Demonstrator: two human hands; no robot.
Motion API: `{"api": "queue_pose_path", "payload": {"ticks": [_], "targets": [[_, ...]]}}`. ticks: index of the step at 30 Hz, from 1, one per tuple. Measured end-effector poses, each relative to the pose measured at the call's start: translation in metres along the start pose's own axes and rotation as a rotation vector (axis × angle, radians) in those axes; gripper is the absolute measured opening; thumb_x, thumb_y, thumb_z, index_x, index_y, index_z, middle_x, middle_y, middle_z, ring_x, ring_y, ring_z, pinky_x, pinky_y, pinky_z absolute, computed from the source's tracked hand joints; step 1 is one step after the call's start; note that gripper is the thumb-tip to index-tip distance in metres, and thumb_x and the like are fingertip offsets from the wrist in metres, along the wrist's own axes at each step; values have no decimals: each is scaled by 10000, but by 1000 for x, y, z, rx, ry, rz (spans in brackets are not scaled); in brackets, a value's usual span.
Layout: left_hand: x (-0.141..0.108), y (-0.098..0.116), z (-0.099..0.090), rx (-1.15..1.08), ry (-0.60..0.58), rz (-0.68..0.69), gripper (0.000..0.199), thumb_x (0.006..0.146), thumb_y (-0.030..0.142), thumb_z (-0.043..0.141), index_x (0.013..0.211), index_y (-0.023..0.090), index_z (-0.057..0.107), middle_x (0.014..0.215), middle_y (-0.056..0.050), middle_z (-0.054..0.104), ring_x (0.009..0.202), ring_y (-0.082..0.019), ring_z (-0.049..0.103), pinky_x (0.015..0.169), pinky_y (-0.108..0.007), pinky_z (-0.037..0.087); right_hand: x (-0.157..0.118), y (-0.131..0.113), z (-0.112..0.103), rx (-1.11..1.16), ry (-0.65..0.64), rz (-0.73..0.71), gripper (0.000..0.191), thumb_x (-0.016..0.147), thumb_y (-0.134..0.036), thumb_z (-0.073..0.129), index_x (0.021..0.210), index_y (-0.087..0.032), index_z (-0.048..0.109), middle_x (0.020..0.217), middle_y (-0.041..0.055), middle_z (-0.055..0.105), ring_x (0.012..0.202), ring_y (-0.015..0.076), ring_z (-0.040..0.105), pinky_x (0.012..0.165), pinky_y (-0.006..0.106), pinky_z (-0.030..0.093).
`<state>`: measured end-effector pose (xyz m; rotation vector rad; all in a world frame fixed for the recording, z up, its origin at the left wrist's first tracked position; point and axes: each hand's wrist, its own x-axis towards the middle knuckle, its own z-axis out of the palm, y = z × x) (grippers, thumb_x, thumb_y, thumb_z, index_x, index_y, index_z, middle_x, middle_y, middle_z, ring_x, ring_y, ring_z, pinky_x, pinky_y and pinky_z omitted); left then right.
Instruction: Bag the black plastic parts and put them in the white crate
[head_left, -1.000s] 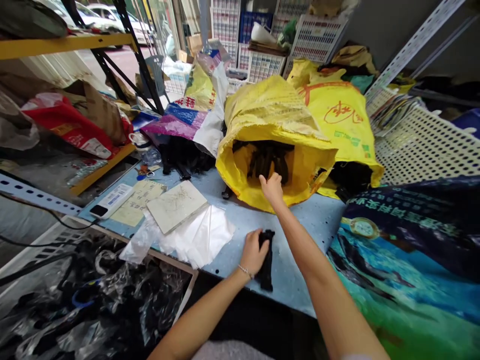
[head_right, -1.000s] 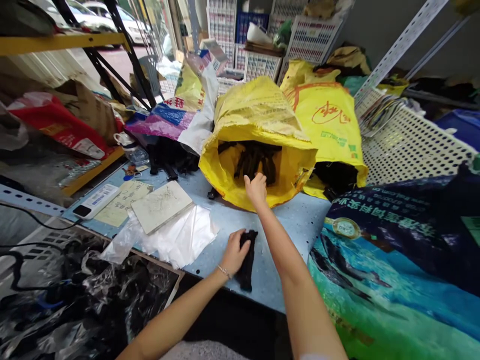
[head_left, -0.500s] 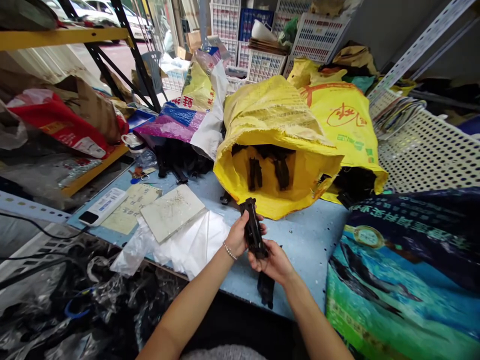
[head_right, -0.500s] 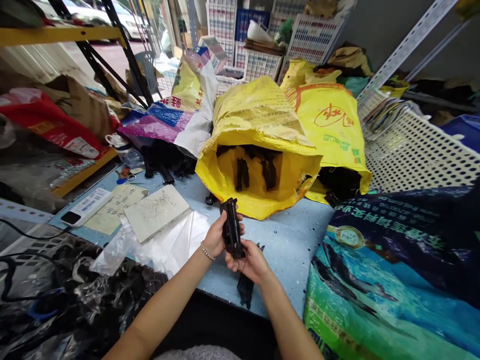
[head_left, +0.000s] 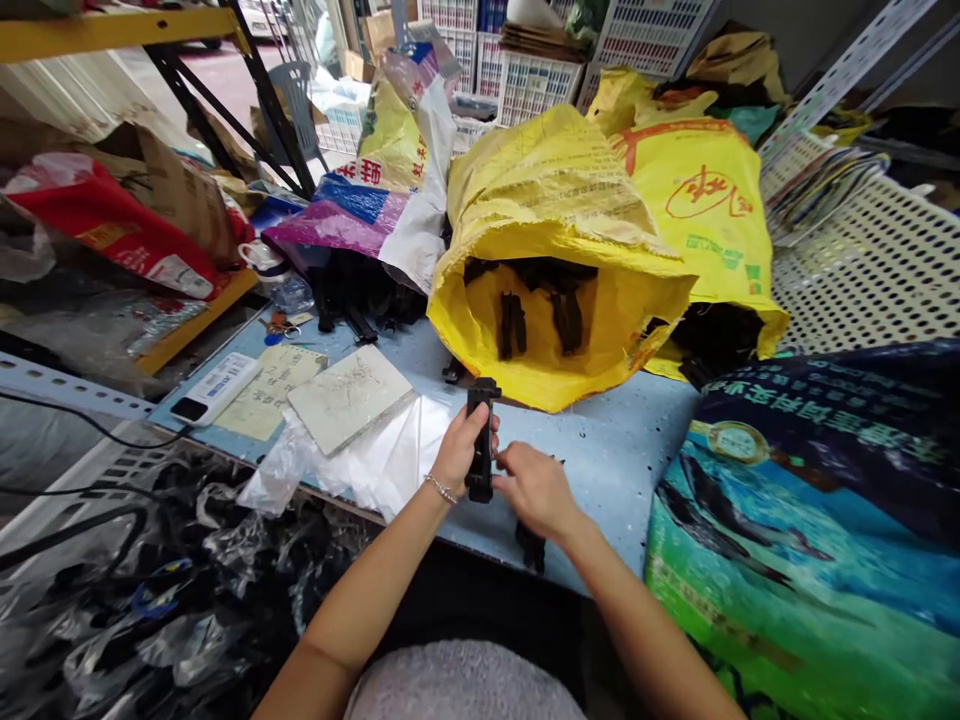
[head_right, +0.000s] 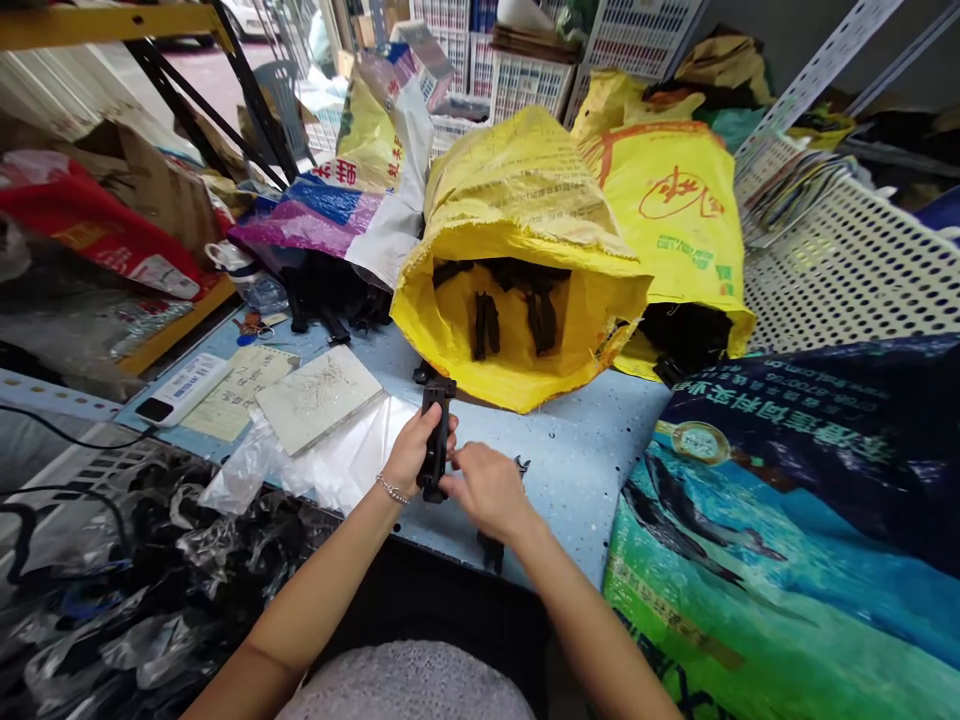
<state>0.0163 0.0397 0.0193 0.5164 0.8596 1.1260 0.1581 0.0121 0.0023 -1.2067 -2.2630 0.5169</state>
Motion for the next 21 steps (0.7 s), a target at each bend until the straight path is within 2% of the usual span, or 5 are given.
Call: {"api": "queue_pose_path", "payload": {"ticks": [6,11,15,18,21], "targets": [[21,-11,-17,133,72,39,475,782,589,653,984,175,534,799,7,568,563,-86,513,513,-214,427,-11,11,1,233,-179,86,450,1027,-434,262,714,-230,511,645,9,558,596,166,526,607,284,404],[12,-70,-22,632,58,204,482,860,469,600,1243,182,542,1209,-119,609,1157,-263,542,1034,-413,396,107,73,-24,-58,166,592,333,994,-440,348,1093,-188,542,1098,128,627,983,249,602,831,351,436],[5,-104,-19,895,65,189,618,829,454,622,1355,156,492,1331,-178,532,1268,-333,451,1123,-508,275,175,105,-26,-65,144,682,377,946,-381,446,1133,-69,544,1058,237,633,988,319,615,832,402,437],[20,-82,-25,719,57,205,679,862,523,565,1408,143,428,1356,-186,502,1272,-289,470,1115,-460,323,160,97,-17,12,94,652,364,973,-354,333,962,-108,602,859,150,665,855,263,638,760,341,455],[35,-37,-26,335,80,246,692,885,600,511,1450,234,350,1412,-134,477,1276,-235,499,1070,-394,395,98,68,-4,110,54,561,396,989,-397,278,933,-173,599,825,52,657,782,197,620,695,278,459]]}}
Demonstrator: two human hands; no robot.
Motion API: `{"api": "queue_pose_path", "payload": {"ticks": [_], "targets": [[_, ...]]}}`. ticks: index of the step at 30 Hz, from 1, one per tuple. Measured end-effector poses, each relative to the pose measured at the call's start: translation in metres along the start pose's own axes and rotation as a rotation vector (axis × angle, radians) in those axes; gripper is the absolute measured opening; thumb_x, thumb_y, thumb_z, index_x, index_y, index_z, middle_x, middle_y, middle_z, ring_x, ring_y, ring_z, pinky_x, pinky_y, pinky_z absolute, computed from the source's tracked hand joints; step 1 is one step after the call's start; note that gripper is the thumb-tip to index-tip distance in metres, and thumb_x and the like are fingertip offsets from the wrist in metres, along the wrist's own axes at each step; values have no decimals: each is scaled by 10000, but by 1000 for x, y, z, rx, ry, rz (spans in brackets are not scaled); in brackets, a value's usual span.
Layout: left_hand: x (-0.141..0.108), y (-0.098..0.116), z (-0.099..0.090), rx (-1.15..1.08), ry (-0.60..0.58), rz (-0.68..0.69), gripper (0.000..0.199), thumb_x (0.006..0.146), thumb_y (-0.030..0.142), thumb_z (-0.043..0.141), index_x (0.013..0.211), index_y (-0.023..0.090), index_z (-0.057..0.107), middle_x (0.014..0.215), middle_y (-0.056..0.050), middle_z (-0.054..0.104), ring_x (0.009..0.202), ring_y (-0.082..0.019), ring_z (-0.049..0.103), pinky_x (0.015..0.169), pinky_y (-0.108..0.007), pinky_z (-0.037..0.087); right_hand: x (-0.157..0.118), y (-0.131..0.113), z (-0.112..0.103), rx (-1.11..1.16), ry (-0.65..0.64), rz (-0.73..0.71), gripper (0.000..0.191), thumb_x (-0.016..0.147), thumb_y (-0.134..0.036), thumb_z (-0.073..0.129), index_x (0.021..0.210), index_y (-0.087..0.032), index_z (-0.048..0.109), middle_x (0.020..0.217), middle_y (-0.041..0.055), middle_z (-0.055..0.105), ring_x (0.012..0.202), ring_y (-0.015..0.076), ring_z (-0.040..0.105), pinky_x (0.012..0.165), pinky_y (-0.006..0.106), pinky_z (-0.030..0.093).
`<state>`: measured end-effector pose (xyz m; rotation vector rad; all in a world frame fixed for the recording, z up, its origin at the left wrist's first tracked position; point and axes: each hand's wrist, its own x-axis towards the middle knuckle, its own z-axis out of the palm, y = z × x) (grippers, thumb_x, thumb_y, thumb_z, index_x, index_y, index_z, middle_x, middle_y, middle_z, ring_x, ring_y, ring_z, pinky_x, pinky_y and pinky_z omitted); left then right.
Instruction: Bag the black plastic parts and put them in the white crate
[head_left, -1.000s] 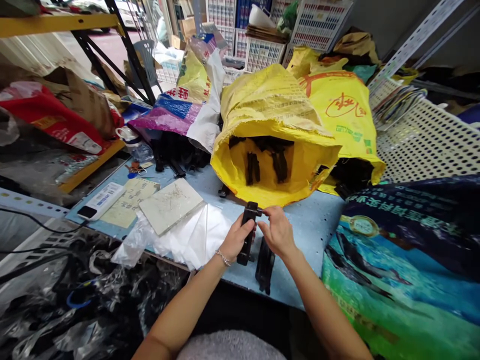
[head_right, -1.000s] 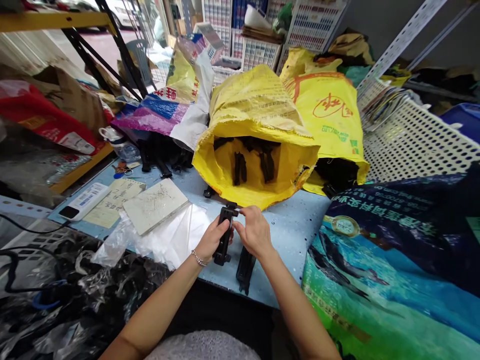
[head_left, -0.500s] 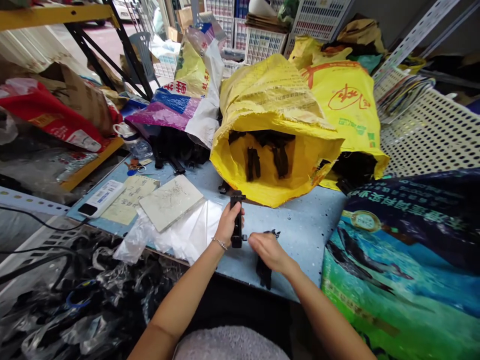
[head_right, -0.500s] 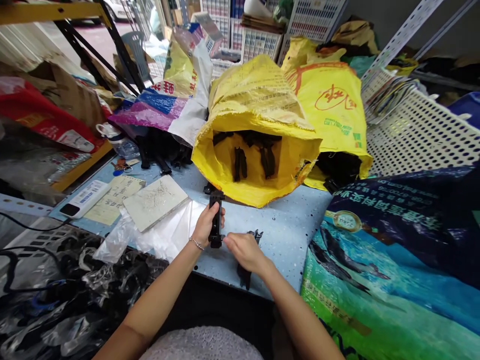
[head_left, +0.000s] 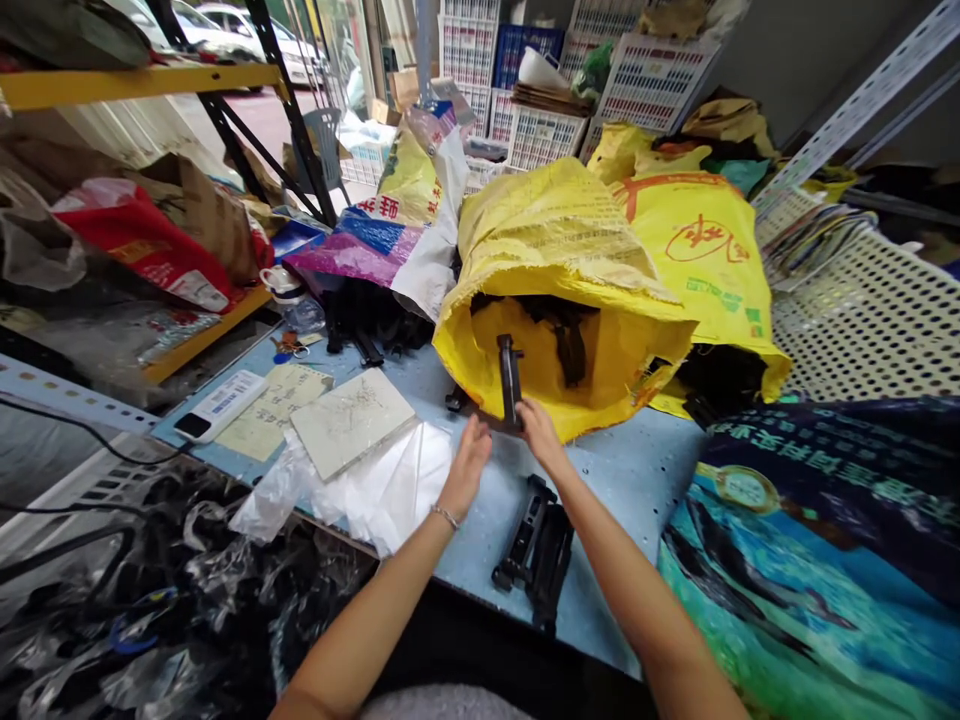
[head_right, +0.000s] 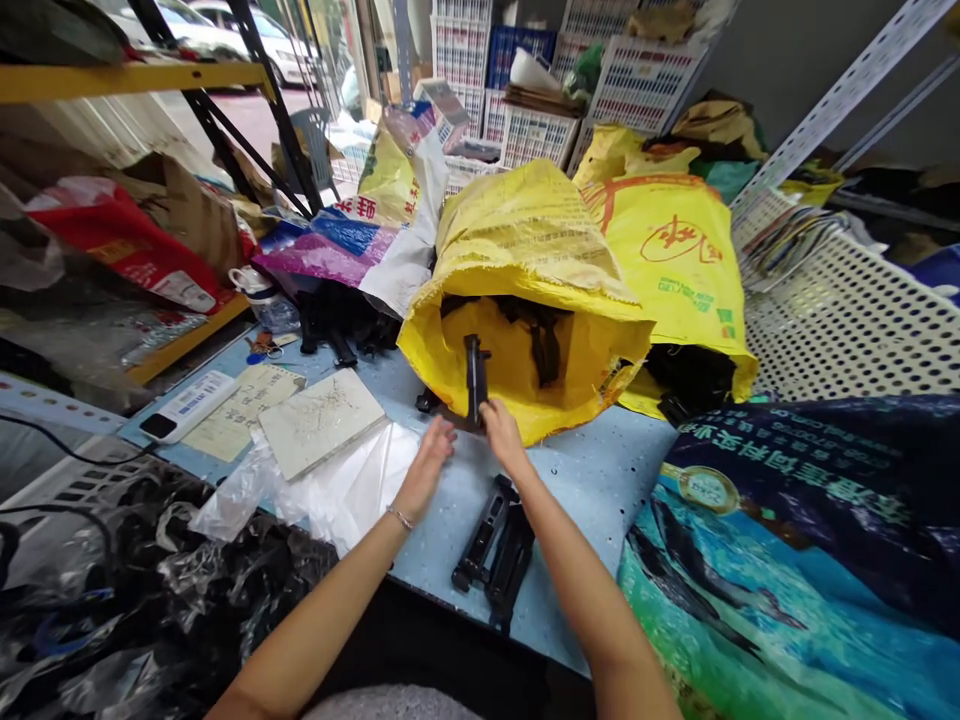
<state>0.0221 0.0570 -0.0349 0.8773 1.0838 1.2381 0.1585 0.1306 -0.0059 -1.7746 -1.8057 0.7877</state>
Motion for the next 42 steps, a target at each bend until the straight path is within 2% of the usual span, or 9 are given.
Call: {"api": "queue_pose_path", "payload": {"ticks": [5,8,12,21,25,28,32,37,42], "targets": [[-10,44,7,-178,-62,-83,611,857,555,597,1363,241,457,1054,-67,674,951,-209,663,829,-330,527,-89,2,-4,75,-1,-310,398,1016,-450,261,904,-220,566,772,17,593,719,178,551,689,287,417],[-34,49,14,-78,-132,-22,501,880,481,597,1304,221,536,1189,-72,649,1124,-236,607,980,-347,467,-78,-6,-14,-28,208,-406,424,990,-522,304,833,-207,541,807,62,585,786,208,533,733,322,404],[-43,49,10,44,-91,138,494,884,435,598,1319,213,523,1370,-67,549,1309,-250,464,1088,-344,369,-57,-16,-17,126,9,-393,469,1005,-527,247,704,-226,446,648,4,496,626,165,480,612,281,386],[-21,51,-1,-14,-54,-94,446,872,569,524,1110,192,550,704,3,618,549,-139,580,505,-235,462,-145,12,7,-167,-62,-563,406,1014,-422,311,758,-198,532,729,52,577,692,184,516,667,300,376],[-10,28,-13,508,24,21,421,934,503,441,1163,185,595,905,-82,702,798,-217,672,695,-294,505,-75,26,-16,-84,-176,-362,401,1026,-391,272,788,-212,540,756,24,600,721,165,552,702,267,405],[-23,3,-13,1027,-50,-34,428,965,431,396,1255,186,593,885,-117,728,850,-286,692,749,-356,496,14,32,-39,-176,223,-64,272,970,-314,376,1077,-154,567,1104,146,610,1046,255,543,895,351,401],[-48,-21,-6,1276,-103,-27,495,969,473,380,1346,196,540,931,-144,738,848,-327,705,745,-407,508,96,29,-56,-82,403,265,601,829,-234,535,1376,-41,379,1433,282,361,1349,386,291,1073,498,251],[-37,-11,-19,1010,-100,138,486,969,449,400,1305,142,567,1095,-157,689,1012,-278,652,911,-417,487,88,26,-63,129,350,248,518,833,-349,523,1281,-93,478,1282,226,521,1250,355,431,988,466,393],[-7,15,-2,161,-186,89,670,845,642,535,1357,212,483,1193,-124,624,1047,-220,626,927,-376,499,-30,18,-28,517,26,151,468,919,-510,313,1110,-185,591,1016,118,675,899,243,649,720,365,541]]}}
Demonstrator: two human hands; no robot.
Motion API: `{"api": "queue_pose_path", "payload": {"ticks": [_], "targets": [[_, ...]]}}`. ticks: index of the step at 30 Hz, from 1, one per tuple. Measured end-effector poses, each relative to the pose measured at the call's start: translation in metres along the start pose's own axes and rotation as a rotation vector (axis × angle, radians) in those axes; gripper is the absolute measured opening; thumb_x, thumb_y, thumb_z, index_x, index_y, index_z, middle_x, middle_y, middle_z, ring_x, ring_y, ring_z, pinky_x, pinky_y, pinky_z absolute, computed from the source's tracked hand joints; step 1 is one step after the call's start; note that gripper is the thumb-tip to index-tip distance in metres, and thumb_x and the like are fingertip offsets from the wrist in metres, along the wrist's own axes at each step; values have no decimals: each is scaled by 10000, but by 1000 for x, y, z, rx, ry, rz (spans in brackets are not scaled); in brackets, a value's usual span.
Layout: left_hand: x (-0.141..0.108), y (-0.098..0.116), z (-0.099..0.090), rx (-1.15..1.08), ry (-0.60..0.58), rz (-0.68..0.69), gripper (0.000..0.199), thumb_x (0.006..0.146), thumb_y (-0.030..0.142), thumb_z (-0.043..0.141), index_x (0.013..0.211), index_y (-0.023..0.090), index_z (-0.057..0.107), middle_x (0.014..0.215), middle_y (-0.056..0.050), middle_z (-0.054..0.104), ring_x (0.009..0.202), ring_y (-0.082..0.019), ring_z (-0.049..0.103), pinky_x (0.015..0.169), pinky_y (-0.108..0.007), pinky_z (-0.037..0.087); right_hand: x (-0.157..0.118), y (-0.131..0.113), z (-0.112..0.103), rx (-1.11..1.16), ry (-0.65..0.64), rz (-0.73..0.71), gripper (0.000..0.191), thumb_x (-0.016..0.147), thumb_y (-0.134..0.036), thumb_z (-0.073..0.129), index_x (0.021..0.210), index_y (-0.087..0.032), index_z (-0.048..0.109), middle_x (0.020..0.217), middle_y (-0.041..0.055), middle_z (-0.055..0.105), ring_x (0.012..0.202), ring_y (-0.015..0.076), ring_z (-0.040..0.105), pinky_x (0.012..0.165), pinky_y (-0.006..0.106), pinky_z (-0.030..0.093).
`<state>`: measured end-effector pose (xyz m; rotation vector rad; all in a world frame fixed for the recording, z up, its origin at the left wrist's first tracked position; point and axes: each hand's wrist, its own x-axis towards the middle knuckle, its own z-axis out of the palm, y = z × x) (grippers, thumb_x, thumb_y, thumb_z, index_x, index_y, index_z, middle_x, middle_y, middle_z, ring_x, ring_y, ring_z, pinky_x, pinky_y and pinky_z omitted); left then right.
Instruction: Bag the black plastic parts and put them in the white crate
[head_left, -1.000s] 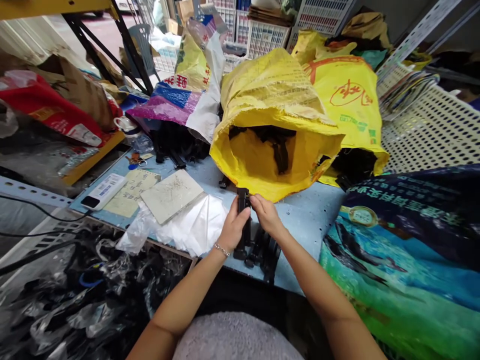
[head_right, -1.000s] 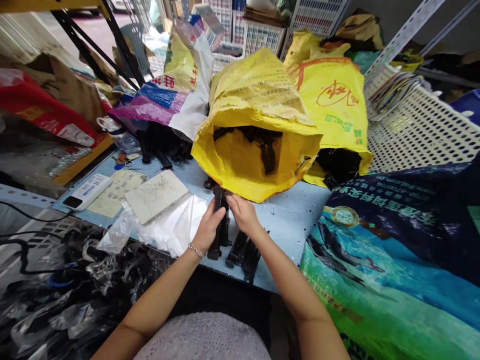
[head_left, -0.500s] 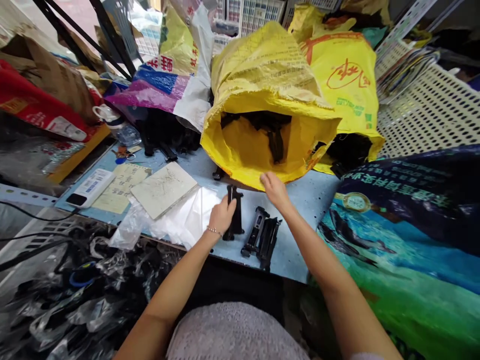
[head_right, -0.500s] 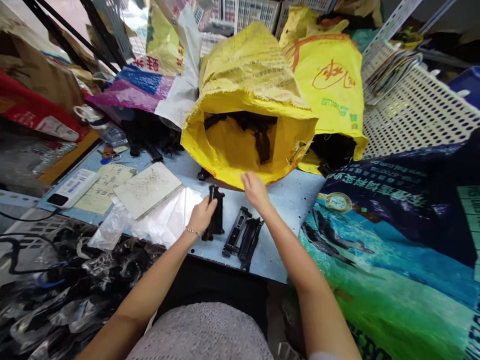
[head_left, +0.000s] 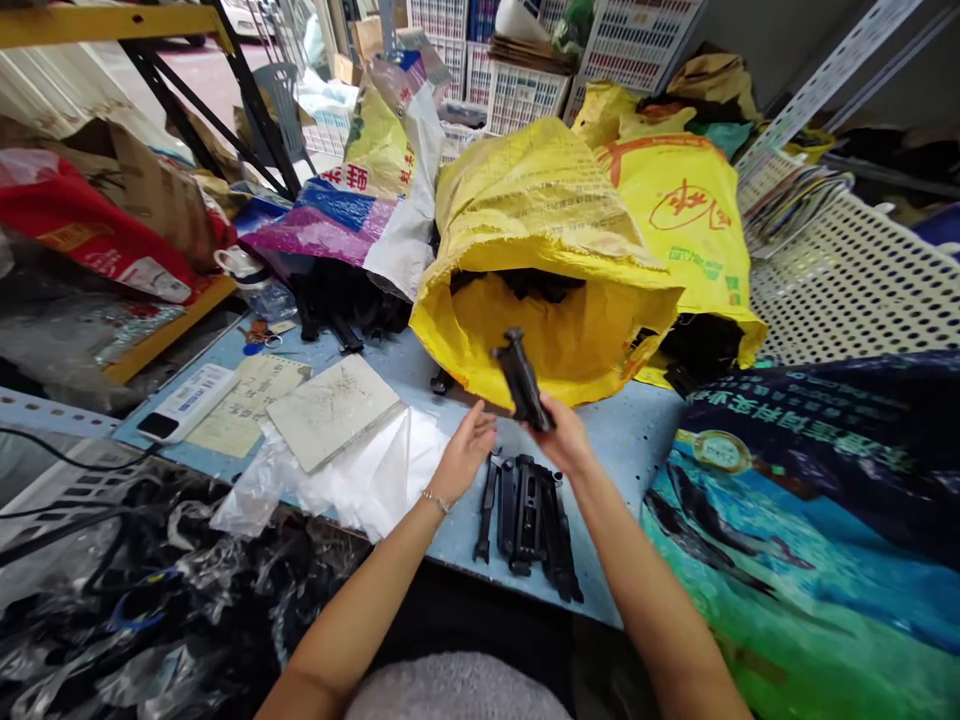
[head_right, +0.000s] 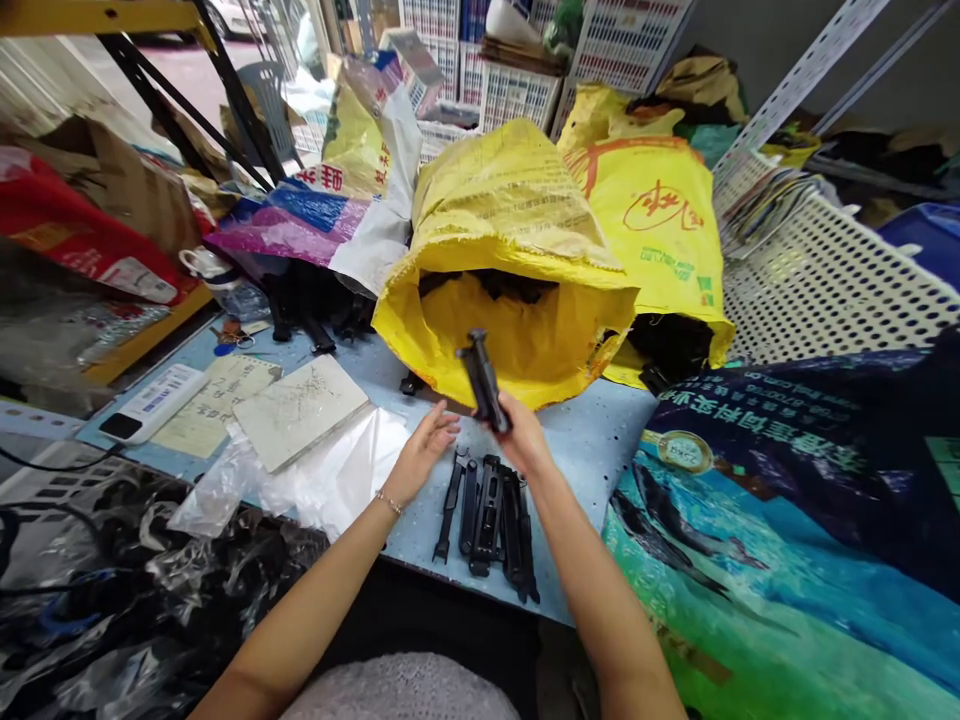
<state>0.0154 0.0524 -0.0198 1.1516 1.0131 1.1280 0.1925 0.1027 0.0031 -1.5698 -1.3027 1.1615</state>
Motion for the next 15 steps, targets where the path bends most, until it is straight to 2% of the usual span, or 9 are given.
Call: {"api": "queue_pose_path", "payload": {"ticks": [1,3,5,6,7,9,12,14,15], "targets": [[4,5,6,-198,-56,-26,729,816,686,540,1376,227,451,1220,-127,613,1052,-225,629,902,-372,512,-28,8,9,72,-84,14,478,927,-508,283,1085,-191,603,975,113,689,845,232,658,664,350,543],[6,16,14,-490,-172,-93,769,784,725,546,1367,235,443,1192,-130,624,1006,-233,650,831,-363,534,-75,21,23,369,-357,104,543,939,-533,216,1077,-188,612,954,130,696,781,219,650,604,335,530],[0,24,16,-616,-209,-157,718,778,709,573,1297,218,495,1079,-109,645,874,-208,669,748,-336,544,-103,29,28,473,-543,194,565,942,-555,210,1024,-176,622,912,130,691,738,209,642,591,327,527],[-4,27,14,-624,-184,-173,668,780,678,602,1246,206,521,1006,-85,645,782,-176,659,694,-308,540,-108,29,27,448,-563,205,544,942,-559,238,985,-174,619,891,122,685,731,207,641,600,327,530],[-9,29,11,-602,-138,-179,608,783,638,634,1189,194,542,927,-54,632,687,-138,631,634,-274,525,-109,27,24,386,-525,178,506,945,-554,272,950,-177,609,871,111,676,733,208,639,612,330,532],[-21,34,4,-520,-65,-185,508,784,568,682,1078,173,558,805,-2,583,557,-82,551,528,-217,472,-101,16,15,170,-318,0,422,957,-531,324,955,-195,581,890,93,658,773,210,629,661,343,529],[-36,40,0,-445,-96,-263,462,771,548,706,949,152,548,733,16,549,501,-68,512,455,-198,431,-74,-10,8,-292,-36,-453,420,941,-577,386,1013,-207,570,974,109,636,877,237,592,770,377,494],[-42,44,3,-487,-148,-356,484,778,597,668,907,147,543,702,11,544,482,-76,506,431,-205,426,-57,-25,12,-543,-27,-719,481,926,-625,376,950,-194,589,924,126,633,862,250,573,774,376,463],[-44,46,4,-515,-148,-388,501,777,619,655,891,144,544,688,10,541,473,-78,502,421,-208,423,-52,-30,15,-626,-45,-795,510,932,-635,341,889,-193,591,865,124,629,825,247,567,745,362,449]]}}
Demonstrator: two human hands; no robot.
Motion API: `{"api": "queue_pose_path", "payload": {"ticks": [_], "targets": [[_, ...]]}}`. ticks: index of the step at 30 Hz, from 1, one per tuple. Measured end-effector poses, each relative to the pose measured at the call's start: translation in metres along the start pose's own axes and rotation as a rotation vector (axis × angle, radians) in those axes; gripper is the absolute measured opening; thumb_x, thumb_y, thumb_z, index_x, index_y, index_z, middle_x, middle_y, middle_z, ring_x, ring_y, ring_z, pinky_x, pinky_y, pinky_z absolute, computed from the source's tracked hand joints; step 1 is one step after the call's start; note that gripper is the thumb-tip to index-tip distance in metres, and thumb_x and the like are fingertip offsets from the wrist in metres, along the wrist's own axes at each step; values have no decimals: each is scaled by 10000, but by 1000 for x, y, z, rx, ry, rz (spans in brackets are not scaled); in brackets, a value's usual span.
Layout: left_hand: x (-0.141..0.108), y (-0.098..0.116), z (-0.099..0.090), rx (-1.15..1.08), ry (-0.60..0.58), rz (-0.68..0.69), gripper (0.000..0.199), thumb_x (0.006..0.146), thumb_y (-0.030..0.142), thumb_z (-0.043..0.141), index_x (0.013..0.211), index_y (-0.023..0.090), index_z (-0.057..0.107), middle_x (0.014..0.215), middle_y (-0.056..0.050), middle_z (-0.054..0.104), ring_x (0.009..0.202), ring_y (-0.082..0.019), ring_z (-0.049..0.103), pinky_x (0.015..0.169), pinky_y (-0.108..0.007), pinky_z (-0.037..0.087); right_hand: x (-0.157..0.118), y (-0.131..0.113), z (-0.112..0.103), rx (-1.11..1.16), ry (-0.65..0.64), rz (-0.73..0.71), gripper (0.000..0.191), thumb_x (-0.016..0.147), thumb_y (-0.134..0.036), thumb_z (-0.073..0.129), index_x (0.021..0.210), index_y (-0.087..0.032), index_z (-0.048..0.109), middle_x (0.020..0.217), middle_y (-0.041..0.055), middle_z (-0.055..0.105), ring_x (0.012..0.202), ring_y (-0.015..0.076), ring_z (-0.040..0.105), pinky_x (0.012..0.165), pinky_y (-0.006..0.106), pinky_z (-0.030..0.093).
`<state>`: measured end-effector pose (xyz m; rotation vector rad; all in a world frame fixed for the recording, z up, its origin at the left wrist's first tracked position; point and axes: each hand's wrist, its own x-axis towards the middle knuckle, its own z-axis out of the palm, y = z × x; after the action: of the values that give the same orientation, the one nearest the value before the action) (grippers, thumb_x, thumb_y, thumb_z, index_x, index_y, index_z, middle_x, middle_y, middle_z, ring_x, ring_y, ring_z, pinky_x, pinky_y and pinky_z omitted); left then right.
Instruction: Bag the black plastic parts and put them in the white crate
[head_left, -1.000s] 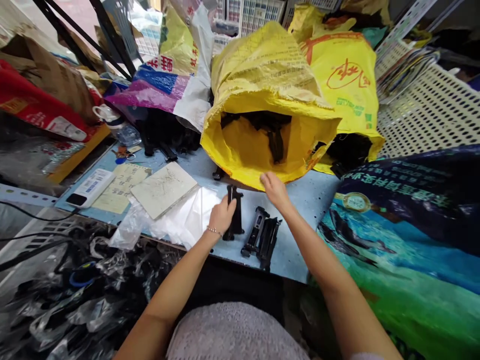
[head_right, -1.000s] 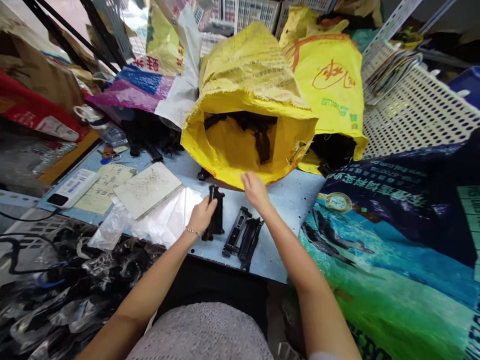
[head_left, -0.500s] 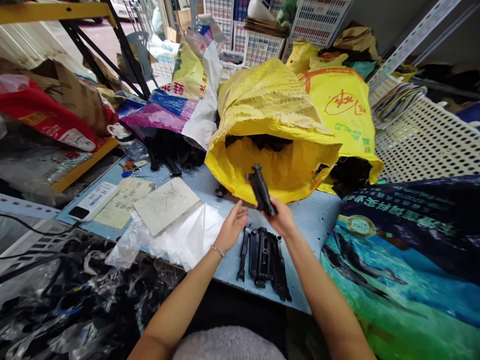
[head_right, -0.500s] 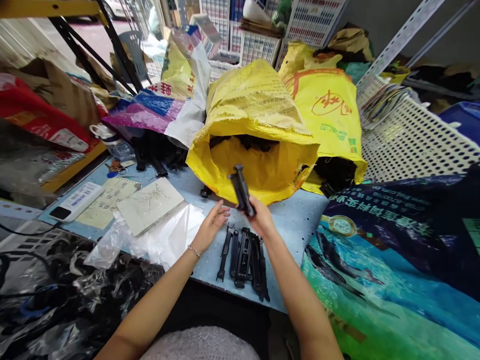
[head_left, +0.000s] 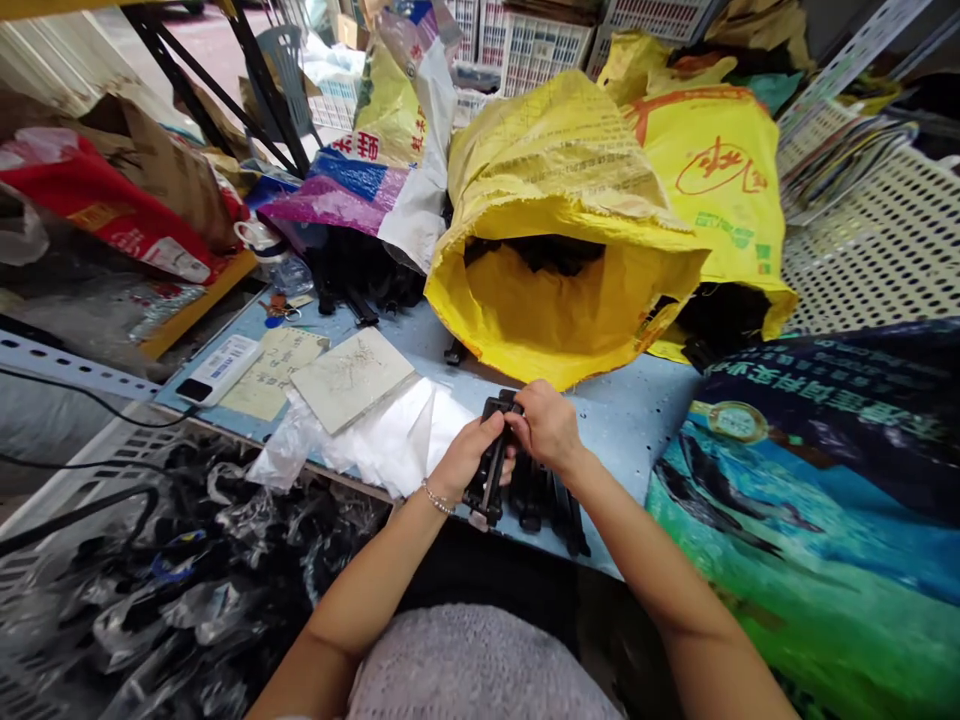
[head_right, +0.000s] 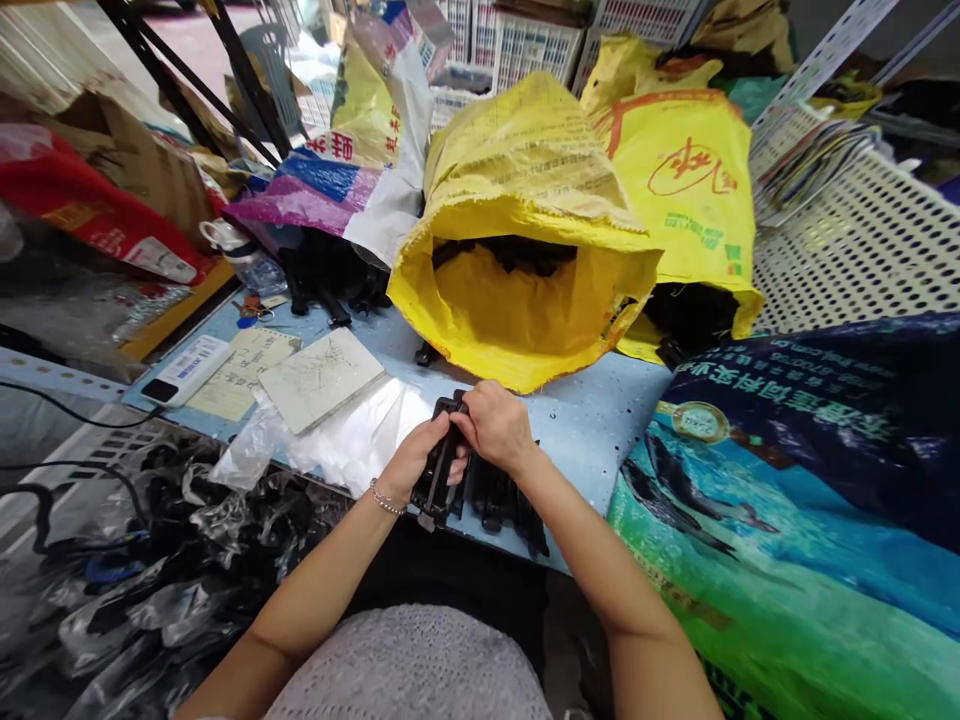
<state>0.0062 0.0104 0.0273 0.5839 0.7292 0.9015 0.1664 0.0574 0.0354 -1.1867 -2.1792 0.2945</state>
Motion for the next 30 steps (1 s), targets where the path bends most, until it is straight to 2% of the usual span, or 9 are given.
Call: {"api": "queue_pose_path", "payload": {"ticks": [4,9,13,15,17,20,22,25,30], "targets": [[2,3,-3,-49,141,56,529,759,654,649,831,138,557,650,9,540,458,-76,493,411,-206,414,2,-13,8,-100,-117,60,527,1016,-502,205,764,-208,562,694,57,593,655,183,531,624,293,366],[3,4,-8,-37,147,27,544,792,687,581,882,152,595,584,17,525,424,-73,460,409,-199,384,-63,-51,24,28,-165,-105,453,1006,-493,290,806,-197,568,777,85,626,730,206,565,673,309,399],[-1,-6,-8,91,176,117,504,804,627,616,1058,197,545,721,21,579,454,-72,489,434,-198,404,-116,-68,34,237,-201,217,422,1028,-424,267,726,-223,482,630,10,535,567,160,512,565,276,383],[2,-14,-17,257,267,194,503,793,578,659,1120,221,520,780,24,596,514,-88,540,501,-212,454,-132,-61,25,301,-253,382,410,1025,-429,295,712,-231,470,635,-4,533,572,154,525,560,264,391],[9,-26,-30,411,340,204,471,805,569,642,1084,199,560,801,3,606,643,-130,601,634,-254,507,-140,-45,7,297,-202,536,393,1017,-451,301,757,-236,503,675,4,572,610,165,564,585,269,418],[22,-49,-46,666,399,240,430,853,548,569,1000,149,633,934,-78,612,990,-231,595,934,-374,471,-137,-18,-20,160,-146,740,327,1011,-446,308,897,-250,543,699,-2,632,604,179,603,594,281,429],[27,-64,-50,848,433,342,458,872,485,557,1160,132,602,1145,-135,549,1197,-269,486,1078,-430,363,-126,-9,-27,-21,-223,782,258,1001,-421,349,968,-261,548,713,2,673,628,201,640,604,290,419],[28,-76,-51,1018,421,443,552,909,414,510,1388,152,431,1320,-161,405,1309,-269,376,1148,-462,276,-105,-11,-15,-278,-346,767,261,980,-447,403,1062,-231,525,753,73,715,682,268,688,598,315,410],[24,-72,-54,1139,317,433,507,946,384,454,1410,188,400,1315,-141,379,1306,-258,373,1150,-463,291,-86,-22,17,-359,-372,681,427,888,-508,570,1132,-185,438,833,136,726,719,311,709,595,325,419]]}}
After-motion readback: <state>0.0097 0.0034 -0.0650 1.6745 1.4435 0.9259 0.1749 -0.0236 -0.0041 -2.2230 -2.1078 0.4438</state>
